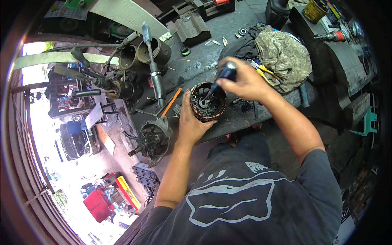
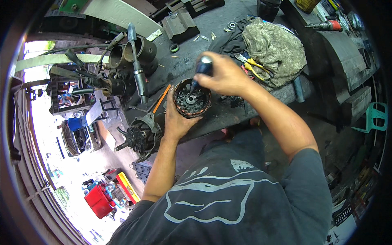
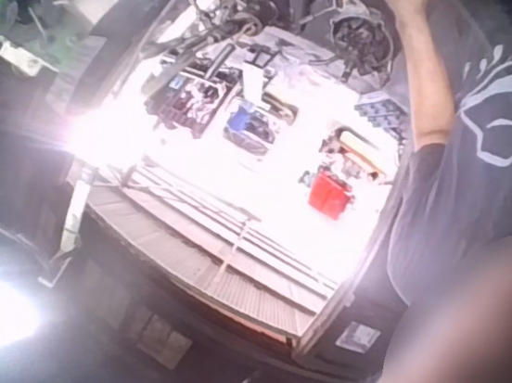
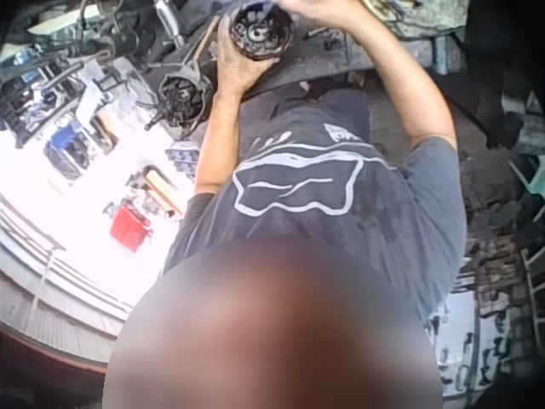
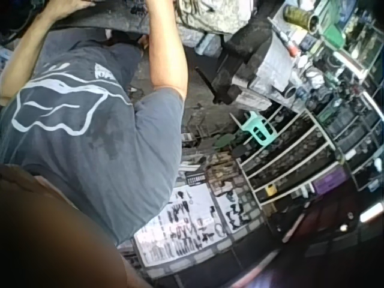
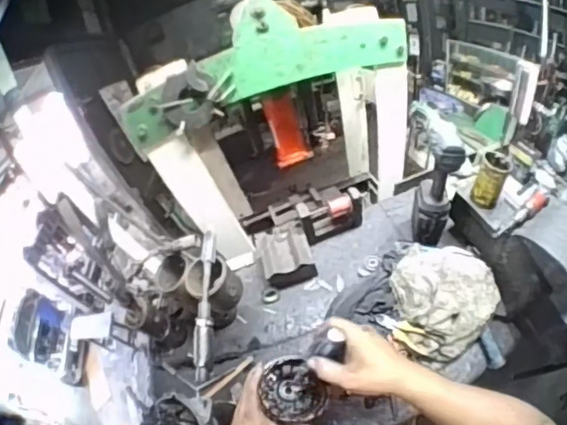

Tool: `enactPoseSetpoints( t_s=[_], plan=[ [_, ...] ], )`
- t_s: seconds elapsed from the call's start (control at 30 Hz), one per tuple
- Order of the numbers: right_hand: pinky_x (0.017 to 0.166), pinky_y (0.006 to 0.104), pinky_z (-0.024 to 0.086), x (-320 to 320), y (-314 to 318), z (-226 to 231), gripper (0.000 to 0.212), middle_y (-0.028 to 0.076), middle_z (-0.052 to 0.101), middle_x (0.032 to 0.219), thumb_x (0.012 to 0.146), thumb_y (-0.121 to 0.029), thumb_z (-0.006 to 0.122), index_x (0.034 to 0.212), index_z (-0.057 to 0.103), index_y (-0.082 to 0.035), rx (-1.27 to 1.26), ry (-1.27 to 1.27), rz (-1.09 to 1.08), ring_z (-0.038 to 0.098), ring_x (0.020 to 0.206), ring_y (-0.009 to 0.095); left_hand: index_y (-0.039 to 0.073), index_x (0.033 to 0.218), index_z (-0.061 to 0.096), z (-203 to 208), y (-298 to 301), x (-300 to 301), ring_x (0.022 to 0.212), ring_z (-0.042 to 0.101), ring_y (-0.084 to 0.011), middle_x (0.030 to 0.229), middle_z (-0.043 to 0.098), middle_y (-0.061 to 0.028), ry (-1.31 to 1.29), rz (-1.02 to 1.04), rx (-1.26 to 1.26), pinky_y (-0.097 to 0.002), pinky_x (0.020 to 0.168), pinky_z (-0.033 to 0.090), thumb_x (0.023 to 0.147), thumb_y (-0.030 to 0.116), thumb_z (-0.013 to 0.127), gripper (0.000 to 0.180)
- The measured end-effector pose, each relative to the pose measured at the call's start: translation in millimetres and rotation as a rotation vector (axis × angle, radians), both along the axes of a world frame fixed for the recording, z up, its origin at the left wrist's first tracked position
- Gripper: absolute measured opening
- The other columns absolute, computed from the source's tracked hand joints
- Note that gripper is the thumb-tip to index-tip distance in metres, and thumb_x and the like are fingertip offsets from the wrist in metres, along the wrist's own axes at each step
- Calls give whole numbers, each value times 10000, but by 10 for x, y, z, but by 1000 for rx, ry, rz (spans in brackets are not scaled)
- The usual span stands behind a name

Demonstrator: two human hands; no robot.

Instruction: The person disassembles a motor assembly on a workbench, using pliers and a screwdriver to remove internal components. They handle the stator, rotor, and housing, then reassemble parts and place the unit back on the bench.

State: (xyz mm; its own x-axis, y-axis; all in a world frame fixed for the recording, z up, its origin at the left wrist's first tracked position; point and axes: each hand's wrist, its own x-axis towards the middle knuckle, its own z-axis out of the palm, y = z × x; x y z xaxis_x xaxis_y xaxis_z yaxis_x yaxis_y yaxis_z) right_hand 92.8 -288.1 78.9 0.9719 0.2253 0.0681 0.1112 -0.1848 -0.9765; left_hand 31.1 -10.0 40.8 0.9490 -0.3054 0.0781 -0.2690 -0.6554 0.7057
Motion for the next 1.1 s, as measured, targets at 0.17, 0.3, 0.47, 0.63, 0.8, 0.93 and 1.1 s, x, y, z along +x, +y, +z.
enactPoseSetpoints(
  t_s=[0.17, 0.3, 0.47, 0.63, 0.8, 0.93, 1.1],
  plan=[
    [895, 353, 586, -437, -133, 115, 362, 81, 759, 1085, 948, -176, 837, 1235, 686, -16, 129, 15, -167, 723, 983, 165, -29, 1713, 251, -124, 80, -186, 1578, 482, -440, 1688, 462, -289, 113, 144, -186, -507, 1317, 395, 614, 281, 1109, 1428],
    [935, 357, 591, -744, -150, 191, 339, 102, 763, 1167, 956, -102, 798, 1256, 681, 3, 117, -41, -216, 725, 1027, 176, -35, 1697, 274, -141, 125, -375, 1571, 493, -431, 1679, 474, -274, 152, 174, -355, -493, 1306, 399, 691, 427, 1080, 1370],
    [1042, 377, 571, -994, -394, 350, 353, 128, 765, 1231, 980, -95, 785, 1292, 673, 26, 197, -60, -306, 714, 1152, 199, -38, 1416, 629, 21, 136, -484, 1322, 668, -412, 1447, 667, -232, -369, 235, -130, -500, 1141, 517, 869, 217, 939, 679],
    [1058, 388, 574, -1145, -691, 528, 368, 161, 744, 1213, 1014, -123, 771, 1288, 614, 68, 342, -74, -412, 715, 1153, 218, 5, 1143, 797, 177, -3, -173, 973, 763, -397, 1044, 784, -196, -173, -16, 205, -489, 875, 602, 958, 124, 792, 219],
    [1019, 371, 589, -1384, -851, 580, 374, 160, 748, 1208, 1009, -135, 785, 1282, 627, 66, 383, -147, -448, 721, 1112, 213, 14, 935, 804, 74, -218, 220, 889, 770, -412, 937, 787, -219, -147, -214, 574, -516, 815, 606, 980, 219, 738, 220],
    [1034, 380, 576, -1611, -1005, 531, 382, 141, 781, 1190, 973, -153, 816, 1265, 667, 43, 286, -154, -486, 727, 1109, 204, 51, 731, 802, -64, -306, 302, 734, 758, -431, 781, 780, -205, -203, -232, 714, -535, 741, 610, 968, 354, 727, 393],
    [941, 341, 591, -1841, -1251, 389, 370, 116, 783, 1122, 967, -143, 813, 1259, 676, 39, 368, -36, -529, 723, 1014, 160, 29, 898, 867, -46, -347, 384, 883, 811, -410, 951, 833, -217, -60, -292, 818, -505, 851, 635, 1059, 485, 651, 529]
  ],
)
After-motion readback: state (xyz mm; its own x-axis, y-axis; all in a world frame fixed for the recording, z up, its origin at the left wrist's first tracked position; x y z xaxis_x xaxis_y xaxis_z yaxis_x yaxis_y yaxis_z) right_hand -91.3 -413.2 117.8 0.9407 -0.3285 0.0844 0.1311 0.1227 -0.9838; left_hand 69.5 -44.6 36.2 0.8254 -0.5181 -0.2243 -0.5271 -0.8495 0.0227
